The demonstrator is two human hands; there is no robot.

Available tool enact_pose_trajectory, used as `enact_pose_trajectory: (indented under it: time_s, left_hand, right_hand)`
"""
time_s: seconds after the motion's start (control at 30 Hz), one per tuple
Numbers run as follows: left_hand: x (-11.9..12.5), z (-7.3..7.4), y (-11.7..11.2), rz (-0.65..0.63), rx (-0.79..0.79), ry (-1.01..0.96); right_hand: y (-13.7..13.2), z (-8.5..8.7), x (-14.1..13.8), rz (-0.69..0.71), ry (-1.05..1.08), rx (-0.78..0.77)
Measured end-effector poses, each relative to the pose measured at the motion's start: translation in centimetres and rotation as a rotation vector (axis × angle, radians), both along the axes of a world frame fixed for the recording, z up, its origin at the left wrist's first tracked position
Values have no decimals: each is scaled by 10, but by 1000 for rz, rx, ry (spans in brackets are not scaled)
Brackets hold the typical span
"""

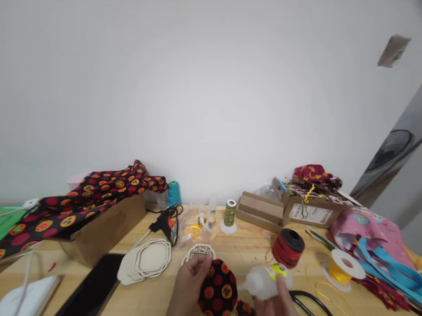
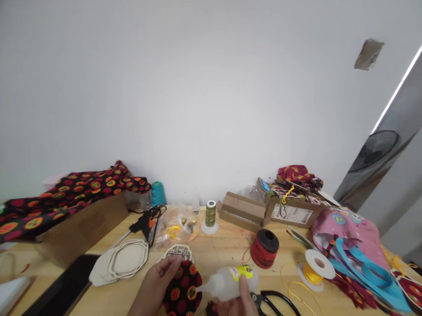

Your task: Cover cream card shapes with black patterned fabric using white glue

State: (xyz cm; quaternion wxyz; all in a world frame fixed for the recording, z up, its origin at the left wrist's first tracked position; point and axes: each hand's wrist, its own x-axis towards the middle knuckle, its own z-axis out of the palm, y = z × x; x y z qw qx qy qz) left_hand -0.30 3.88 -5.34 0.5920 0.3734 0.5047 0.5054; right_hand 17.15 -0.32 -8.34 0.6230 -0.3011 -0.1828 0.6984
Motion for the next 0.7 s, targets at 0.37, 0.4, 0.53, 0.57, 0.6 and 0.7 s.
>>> enact_pose_trajectory:
  time_s: [0.37,0.4,0.53,0.57,0.6,0.7]
  left_hand:
    - [-33,1,-6,-126,-18,-195]
    - [-36,3,-7,-131,-13,-196]
    - [-43,10,-13,-153,-8,-205]
    - [-43,12,-15,-159,-4,-210]
    - [-42,14,-16,-165,0,-211]
    - [-39,18,-18,-193,12,-206]
  right_hand:
    - [34,25,-29,370,727,-266]
    - [36,20,-29,356,745,-262]
    - [41,4,-23,361,747,-297]
    - [41,2,-22,378,726,-303]
    - [40,1,-23,394,686,-307]
    - [32,-3,-33,340,345,-261]
